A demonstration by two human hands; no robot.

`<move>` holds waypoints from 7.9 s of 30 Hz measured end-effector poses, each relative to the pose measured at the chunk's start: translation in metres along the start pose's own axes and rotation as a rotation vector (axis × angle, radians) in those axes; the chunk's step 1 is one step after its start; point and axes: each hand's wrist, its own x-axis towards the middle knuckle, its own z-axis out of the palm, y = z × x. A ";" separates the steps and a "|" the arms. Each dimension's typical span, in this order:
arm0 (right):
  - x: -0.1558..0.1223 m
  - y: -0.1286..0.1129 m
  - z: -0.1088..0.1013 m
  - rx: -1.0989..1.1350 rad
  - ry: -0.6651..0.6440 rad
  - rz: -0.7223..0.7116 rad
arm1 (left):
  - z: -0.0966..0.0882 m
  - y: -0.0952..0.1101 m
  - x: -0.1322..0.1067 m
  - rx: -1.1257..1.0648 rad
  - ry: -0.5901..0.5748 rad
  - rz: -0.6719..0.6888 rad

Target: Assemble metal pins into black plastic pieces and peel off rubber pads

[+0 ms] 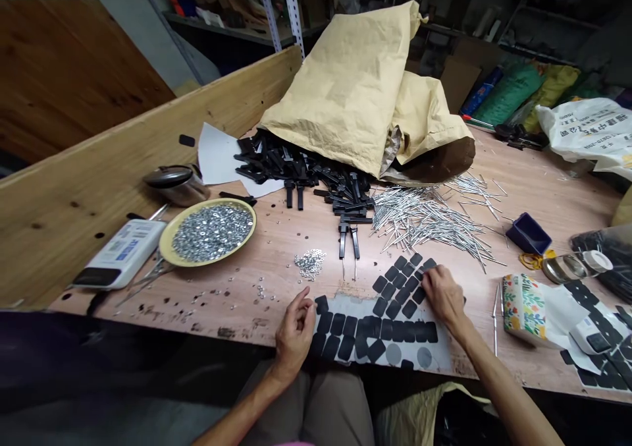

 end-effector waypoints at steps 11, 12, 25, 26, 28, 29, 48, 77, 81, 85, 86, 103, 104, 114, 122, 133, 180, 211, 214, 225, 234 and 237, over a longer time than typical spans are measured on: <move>-0.003 -0.005 -0.001 0.017 -0.118 -0.028 | 0.000 0.002 0.001 0.041 -0.008 0.054; -0.002 -0.006 -0.001 0.034 -0.159 -0.085 | 0.000 0.001 0.001 0.044 -0.008 0.055; -0.004 -0.031 0.002 0.062 -0.101 -0.187 | 0.002 -0.005 -0.002 0.095 -0.026 0.078; -0.004 -0.033 0.001 0.057 -0.101 -0.176 | 0.002 -0.006 -0.002 0.097 -0.027 0.083; -0.001 -0.037 -0.004 0.062 -0.119 -0.153 | 0.003 -0.006 -0.001 0.101 -0.024 0.094; 0.001 -0.038 -0.008 0.071 -0.136 -0.137 | 0.003 -0.006 -0.001 0.104 -0.020 0.102; 0.000 -0.082 -0.068 0.474 -0.285 -0.016 | 0.003 0.003 0.004 0.056 -0.054 0.065; 0.047 -0.148 -0.070 0.998 -0.570 0.146 | -0.042 0.050 0.034 -0.413 -0.485 -0.287; 0.069 -0.175 -0.025 0.612 -0.291 -0.135 | -0.048 0.039 0.047 -0.747 -0.443 -0.829; 0.078 -0.195 -0.004 0.245 -0.291 -0.245 | -0.055 0.034 0.056 -0.786 -0.365 -0.910; 0.080 -0.198 -0.003 0.188 -0.298 -0.255 | -0.055 0.033 0.058 -0.777 -0.360 -0.920; 0.082 -0.199 -0.008 0.861 -0.189 0.026 | -0.054 0.037 0.074 -0.858 -0.528 -1.042; 0.077 -0.197 -0.013 0.982 -0.216 0.080 | -0.053 0.038 0.073 -0.870 -0.555 -1.029; 0.037 -0.181 -0.034 1.273 -0.164 0.152 | -0.047 0.056 0.059 -0.815 -0.721 -0.850; 0.020 -0.166 -0.048 1.055 0.111 -0.126 | -0.048 0.072 0.048 -0.717 -0.786 -0.780; 0.014 -0.136 -0.054 1.093 -0.025 -0.306 | -0.052 0.070 0.052 -0.657 -1.074 -0.830; -0.012 -0.118 -0.065 0.618 0.064 -0.182 | -0.027 0.085 0.023 -0.184 -0.753 -0.019; -0.048 -0.148 -0.053 1.289 -0.001 0.410 | 0.015 0.103 0.013 -0.845 -0.454 -0.646; -0.048 -0.131 -0.049 1.001 0.136 0.330 | 0.029 0.098 0.008 -0.826 -0.528 -0.653; 0.004 0.003 -0.001 0.107 0.303 -0.097 | 0.013 0.043 0.007 -0.332 -0.239 -0.263; -0.009 -0.008 0.011 0.165 0.231 -0.287 | -0.004 -0.004 0.003 0.016 0.011 0.020; -0.005 -0.008 0.011 0.235 0.148 -0.510 | -0.001 -0.005 0.002 0.039 0.019 0.064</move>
